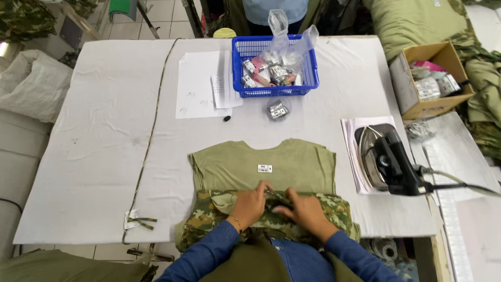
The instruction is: The person irons a camouflage-patterned shirt laid out on a white table. They repeatedly place a small white label on the shirt's upper back and press it with a steam iron. The person adjusts the shirt's position and smooths the fabric between each ironing pass.
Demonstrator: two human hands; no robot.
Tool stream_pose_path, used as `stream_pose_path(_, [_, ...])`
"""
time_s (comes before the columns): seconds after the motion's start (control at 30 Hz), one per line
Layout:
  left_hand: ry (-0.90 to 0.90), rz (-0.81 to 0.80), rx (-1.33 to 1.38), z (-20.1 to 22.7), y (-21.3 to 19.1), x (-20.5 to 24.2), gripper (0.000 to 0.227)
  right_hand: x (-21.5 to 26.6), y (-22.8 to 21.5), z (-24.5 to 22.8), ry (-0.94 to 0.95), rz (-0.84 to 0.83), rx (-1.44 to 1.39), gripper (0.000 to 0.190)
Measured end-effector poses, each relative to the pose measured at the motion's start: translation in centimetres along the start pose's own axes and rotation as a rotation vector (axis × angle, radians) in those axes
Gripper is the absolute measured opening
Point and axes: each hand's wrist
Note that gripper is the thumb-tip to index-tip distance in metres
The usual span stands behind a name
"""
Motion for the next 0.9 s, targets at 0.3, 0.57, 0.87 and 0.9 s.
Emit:
stream_pose_path(0.3, [-0.388, -0.227, 0.066, -12.3, -8.1, -4.8, 0.033, -8.5, -7.8, 9.7, 0.315, -0.206, 0.044, 0.030])
stream_pose_path(0.57, [-0.454, 0.013, -0.027, -15.8, -1.8, -6.6, 0.046, -10.7, -4.4, 9.4, 0.474, -0.057, -0.058, 0.038])
stream_pose_path(0.87, [-0.416, 0.295, -0.110, -18.3, -0.2, -6.1, 0.022, -12.8, -2.3, 11.7, 0.191, 0.370, 0.294, 0.025])
stream_pose_path(0.9, [-0.451, 0.291, -0.206, -18.1, -0.7, -6.2, 0.028, -13.2, -2.1, 11.7, 0.271, 0.378, 0.232, 0.037])
Point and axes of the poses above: each hand's wrist, its own x-axis away from the middle knuckle, its own y-axis out of the palm, z = x × y, and after that the axes turned 2 degrees about -x, right-handed
